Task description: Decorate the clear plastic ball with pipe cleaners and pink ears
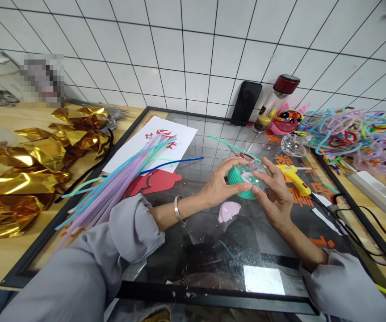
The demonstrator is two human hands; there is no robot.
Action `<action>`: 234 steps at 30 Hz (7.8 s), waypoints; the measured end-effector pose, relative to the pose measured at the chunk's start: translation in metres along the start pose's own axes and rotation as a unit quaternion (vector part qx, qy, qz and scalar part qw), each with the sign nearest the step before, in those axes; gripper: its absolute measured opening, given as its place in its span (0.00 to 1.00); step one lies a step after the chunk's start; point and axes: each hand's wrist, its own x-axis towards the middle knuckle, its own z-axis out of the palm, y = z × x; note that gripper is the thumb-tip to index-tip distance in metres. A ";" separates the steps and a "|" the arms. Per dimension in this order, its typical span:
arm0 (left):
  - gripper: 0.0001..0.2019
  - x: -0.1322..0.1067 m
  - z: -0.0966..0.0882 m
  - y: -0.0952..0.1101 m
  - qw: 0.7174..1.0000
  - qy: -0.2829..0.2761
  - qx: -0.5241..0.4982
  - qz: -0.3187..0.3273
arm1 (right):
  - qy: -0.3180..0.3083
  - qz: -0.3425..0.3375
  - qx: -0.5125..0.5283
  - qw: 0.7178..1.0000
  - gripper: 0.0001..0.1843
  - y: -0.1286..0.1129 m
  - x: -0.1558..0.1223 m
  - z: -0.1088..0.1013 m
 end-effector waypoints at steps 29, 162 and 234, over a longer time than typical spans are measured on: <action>0.12 0.006 -0.023 0.007 0.989 -0.092 0.079 0.080 | -0.068 -0.028 -0.051 0.996 0.16 -0.008 0.008 -0.006; 0.08 0.011 -0.029 0.009 0.837 -0.083 0.444 0.308 | -0.067 -0.041 -0.129 0.989 0.13 -0.023 0.020 0.000; 0.28 0.017 -0.029 -0.023 0.885 -0.060 0.401 0.227 | -0.104 0.220 0.052 0.969 0.36 0.029 0.055 -0.013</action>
